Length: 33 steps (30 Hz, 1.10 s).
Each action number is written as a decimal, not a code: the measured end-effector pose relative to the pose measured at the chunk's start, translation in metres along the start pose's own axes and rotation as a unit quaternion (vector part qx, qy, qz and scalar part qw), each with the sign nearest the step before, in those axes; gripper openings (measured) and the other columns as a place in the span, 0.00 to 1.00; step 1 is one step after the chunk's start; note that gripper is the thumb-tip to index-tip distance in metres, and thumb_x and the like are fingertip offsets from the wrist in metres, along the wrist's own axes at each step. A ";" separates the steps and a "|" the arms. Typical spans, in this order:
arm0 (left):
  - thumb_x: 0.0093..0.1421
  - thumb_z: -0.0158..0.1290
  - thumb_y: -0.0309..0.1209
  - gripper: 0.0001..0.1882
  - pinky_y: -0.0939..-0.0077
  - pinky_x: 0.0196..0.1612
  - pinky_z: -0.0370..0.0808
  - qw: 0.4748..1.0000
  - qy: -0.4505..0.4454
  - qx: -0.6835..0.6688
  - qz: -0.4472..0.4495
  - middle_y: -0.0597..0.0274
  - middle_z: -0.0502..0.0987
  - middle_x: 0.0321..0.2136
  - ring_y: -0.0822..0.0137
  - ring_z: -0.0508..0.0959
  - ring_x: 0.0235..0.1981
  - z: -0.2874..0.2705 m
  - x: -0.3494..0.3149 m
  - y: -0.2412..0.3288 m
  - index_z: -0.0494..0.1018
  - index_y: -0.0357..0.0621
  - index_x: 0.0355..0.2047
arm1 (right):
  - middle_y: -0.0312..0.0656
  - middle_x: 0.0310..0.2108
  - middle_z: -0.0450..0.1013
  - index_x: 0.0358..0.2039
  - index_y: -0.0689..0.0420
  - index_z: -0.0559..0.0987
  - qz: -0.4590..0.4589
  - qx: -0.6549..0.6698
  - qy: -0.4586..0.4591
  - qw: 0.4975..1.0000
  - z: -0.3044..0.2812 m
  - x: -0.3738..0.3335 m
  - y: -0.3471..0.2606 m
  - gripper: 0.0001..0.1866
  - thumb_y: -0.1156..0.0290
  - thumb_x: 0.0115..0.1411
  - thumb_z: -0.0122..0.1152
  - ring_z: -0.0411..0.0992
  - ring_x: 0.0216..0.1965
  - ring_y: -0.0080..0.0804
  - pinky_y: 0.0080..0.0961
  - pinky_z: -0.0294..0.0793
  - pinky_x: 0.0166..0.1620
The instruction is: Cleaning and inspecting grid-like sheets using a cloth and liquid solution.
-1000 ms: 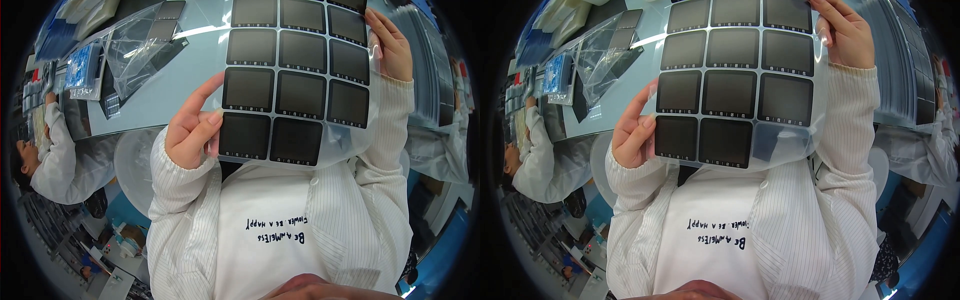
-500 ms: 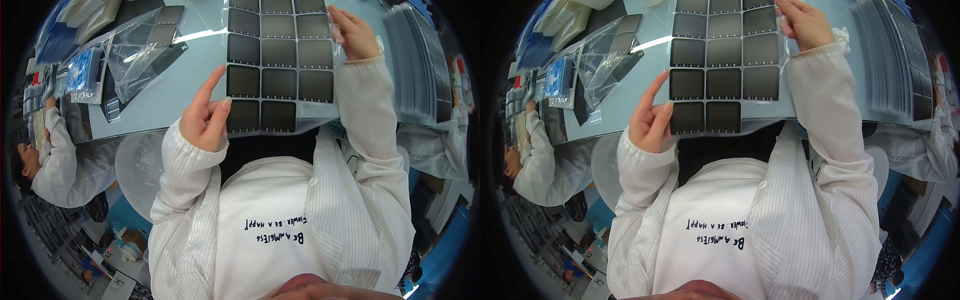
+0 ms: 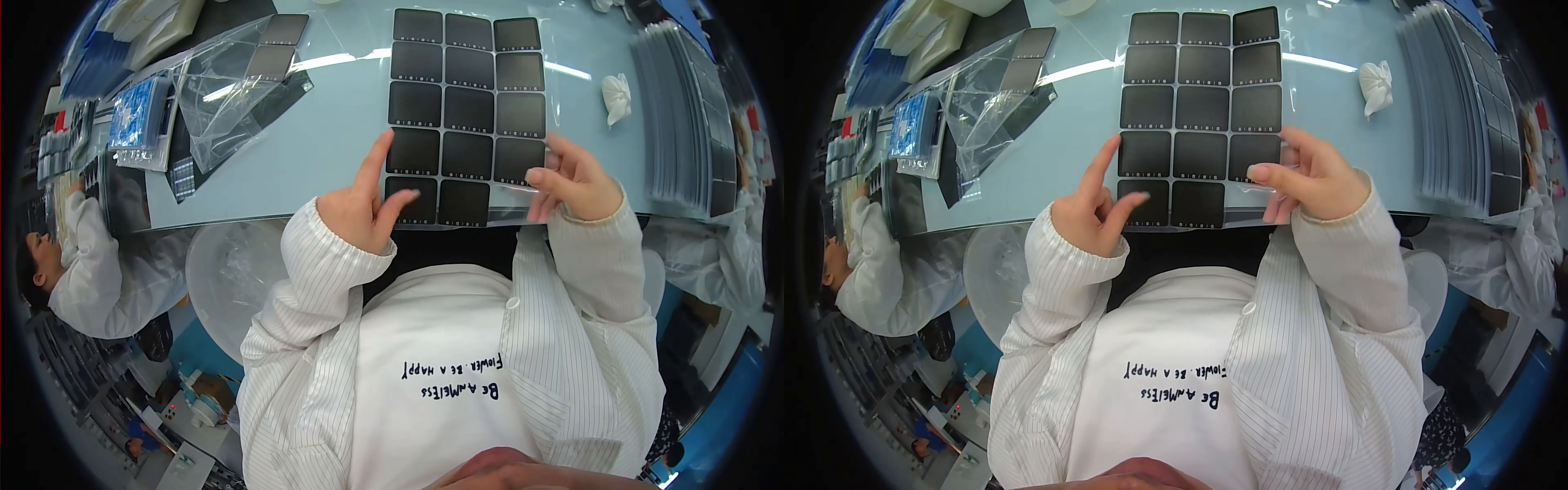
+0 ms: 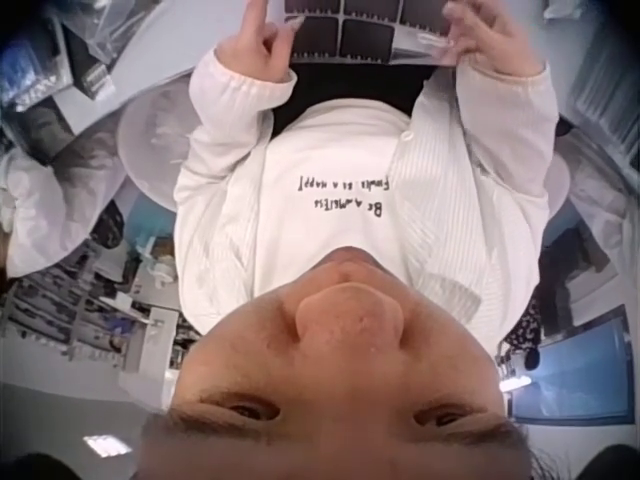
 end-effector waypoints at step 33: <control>0.54 0.55 0.47 0.24 0.69 0.23 0.67 0.993 -0.088 -0.070 0.019 0.54 0.70 0.18 0.59 0.70 0.18 0.023 0.065 0.016 0.69 0.34 0.19 | 0.47 0.30 0.75 0.51 0.69 0.64 -0.048 0.194 0.043 0.979 0.028 0.017 0.008 0.20 0.82 0.58 0.52 0.69 0.14 0.24 0.17 0.70 0.19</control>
Point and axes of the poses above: each hand's wrist, its own x-axis towards the middle knuckle, its own z-axis out of the palm, y = z × x, the point moved 8 cm from there along x, towards the middle knuckle
